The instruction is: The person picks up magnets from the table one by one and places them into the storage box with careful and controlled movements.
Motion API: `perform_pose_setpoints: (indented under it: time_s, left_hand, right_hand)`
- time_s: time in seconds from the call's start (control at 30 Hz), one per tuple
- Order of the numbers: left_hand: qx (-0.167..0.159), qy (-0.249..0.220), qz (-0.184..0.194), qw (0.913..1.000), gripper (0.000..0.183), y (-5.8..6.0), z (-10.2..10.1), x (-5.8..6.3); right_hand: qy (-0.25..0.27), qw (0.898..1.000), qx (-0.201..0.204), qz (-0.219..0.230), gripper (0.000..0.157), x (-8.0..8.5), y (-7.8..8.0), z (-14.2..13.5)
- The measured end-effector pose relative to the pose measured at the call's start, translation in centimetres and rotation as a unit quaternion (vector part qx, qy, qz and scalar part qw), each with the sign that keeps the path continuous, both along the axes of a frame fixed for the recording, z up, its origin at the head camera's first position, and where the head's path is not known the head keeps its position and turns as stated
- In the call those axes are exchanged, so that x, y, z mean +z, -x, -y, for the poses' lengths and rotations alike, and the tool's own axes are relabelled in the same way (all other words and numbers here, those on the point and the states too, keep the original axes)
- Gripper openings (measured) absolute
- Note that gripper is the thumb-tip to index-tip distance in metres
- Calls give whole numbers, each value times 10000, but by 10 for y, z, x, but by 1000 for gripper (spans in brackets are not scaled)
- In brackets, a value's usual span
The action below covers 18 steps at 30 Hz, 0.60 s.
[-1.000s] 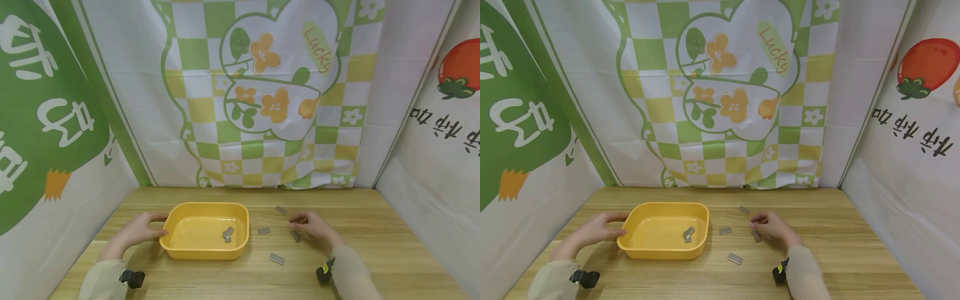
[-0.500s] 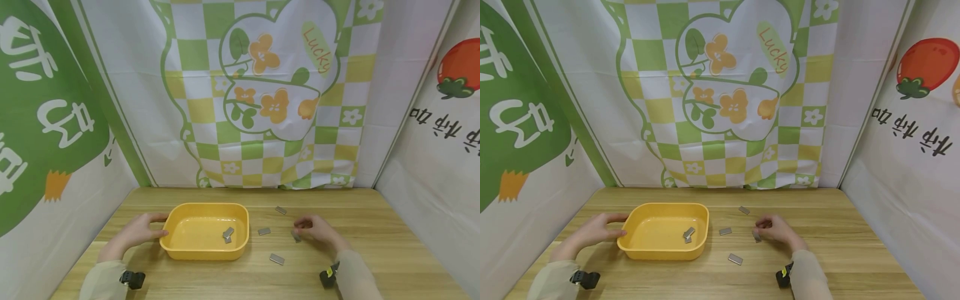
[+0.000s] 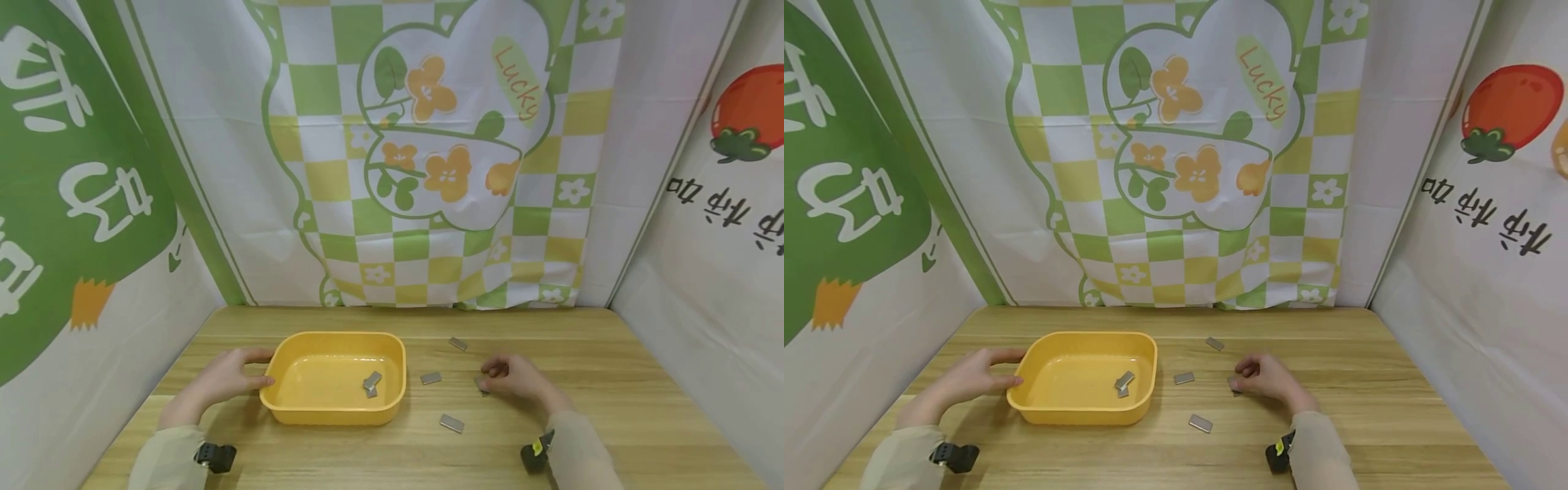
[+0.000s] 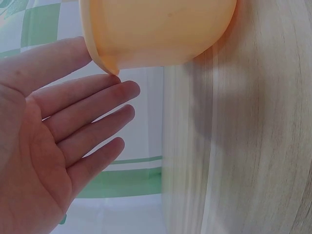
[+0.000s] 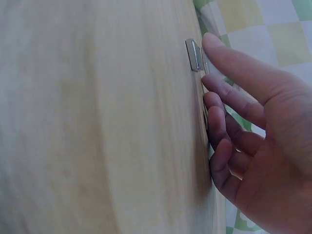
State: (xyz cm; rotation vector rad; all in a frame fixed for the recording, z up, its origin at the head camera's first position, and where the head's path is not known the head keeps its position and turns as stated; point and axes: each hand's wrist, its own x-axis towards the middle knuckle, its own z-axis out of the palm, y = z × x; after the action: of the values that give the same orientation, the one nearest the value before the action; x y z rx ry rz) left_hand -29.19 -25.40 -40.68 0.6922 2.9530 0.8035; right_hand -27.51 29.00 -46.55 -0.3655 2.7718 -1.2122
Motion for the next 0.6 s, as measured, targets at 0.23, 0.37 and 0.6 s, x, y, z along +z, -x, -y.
perform_pose_setpoints:
  time_s: [0.23, 0.37, 0.6]
  left_hand:
    - [24, -4, 13, 10000, 56, -1, 0, 0]
    - [4, -12, 22, 10000, 56, -1, 0, 1]
    - [4, 20, 34, 10000, 57, -1, 0, 1]
  right_hand:
    - [-131, 9998, -46, -136, 34, 1, -1, 3]
    - [-196, 9996, -39, -176, 31, 0, 0, 4]
    - [-194, 9996, -172, -77, 27, 0, -1, 6]
